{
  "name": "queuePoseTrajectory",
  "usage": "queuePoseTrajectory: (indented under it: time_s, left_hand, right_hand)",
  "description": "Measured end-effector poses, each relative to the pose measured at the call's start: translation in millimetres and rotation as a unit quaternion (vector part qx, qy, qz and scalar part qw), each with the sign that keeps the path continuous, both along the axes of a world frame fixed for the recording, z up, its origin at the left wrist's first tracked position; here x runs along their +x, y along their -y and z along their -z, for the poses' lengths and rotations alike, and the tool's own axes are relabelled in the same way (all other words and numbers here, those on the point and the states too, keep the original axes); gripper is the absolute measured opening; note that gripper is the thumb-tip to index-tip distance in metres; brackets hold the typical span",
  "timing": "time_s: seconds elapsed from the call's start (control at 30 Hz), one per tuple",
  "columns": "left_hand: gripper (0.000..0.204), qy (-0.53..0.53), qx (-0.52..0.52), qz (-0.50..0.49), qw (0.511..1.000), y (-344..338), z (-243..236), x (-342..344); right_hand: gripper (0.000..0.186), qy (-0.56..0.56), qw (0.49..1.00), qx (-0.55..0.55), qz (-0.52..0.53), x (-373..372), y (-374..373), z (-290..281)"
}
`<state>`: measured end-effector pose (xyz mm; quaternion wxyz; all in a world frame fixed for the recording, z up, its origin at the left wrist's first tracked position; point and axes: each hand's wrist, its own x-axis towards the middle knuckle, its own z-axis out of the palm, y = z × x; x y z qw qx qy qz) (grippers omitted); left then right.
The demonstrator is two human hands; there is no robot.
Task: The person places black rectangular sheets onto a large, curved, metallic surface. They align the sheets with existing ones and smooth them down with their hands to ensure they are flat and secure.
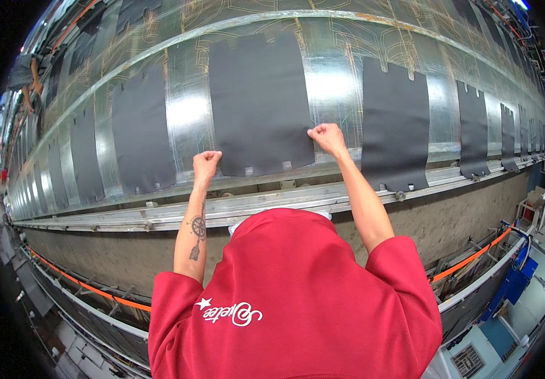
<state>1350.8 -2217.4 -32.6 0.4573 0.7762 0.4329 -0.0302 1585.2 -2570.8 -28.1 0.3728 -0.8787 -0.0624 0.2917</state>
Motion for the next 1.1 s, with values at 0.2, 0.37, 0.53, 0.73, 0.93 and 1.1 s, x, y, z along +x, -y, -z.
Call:
queuePoseTrajectory:
  time_s: [0.2, 0.37, 0.53, 0.73, 0.93, 1.1]
  left_hand:
    - [0.032, 0.017, -0.008, -0.009, 1.0, 22.4, -1.9, -31.9]
    - [0.032, 0.021, 0.008, -0.019, 1.0, 32.5, -5.6, -38.6]
    - [0.03, 0.012, 0.016, -0.025, 0.999, 31.4, -5.0, -38.2]
    - [0.029, 0.017, 0.012, -0.028, 0.999, 31.8, -2.1, -37.7]
    - [0.029, 0.019, 0.027, -0.02, 0.999, 34.5, -9.3, -38.2]
    - [0.029, 0.003, 0.03, -0.018, 0.999, 34.7, -13.7, -37.7]
  right_hand:
    - [0.03, 0.01, 0.999, -0.03, -0.014, -48.3, 19.0, -6.0]
    - [0.031, 0.024, 0.999, -0.021, -0.003, -59.5, 25.0, -4.0]
    - [0.03, 0.03, 0.999, -0.018, -0.003, -59.9, 25.2, 1.4]
    - [0.032, 0.048, 0.999, -0.012, 0.001, -61.3, 26.3, 2.3]
    - [0.03, 0.039, 0.999, -0.022, -0.004, -63.4, 22.9, -9.1]
    - [0.029, 0.059, 0.998, -0.015, -0.011, -64.9, 24.6, -7.3]
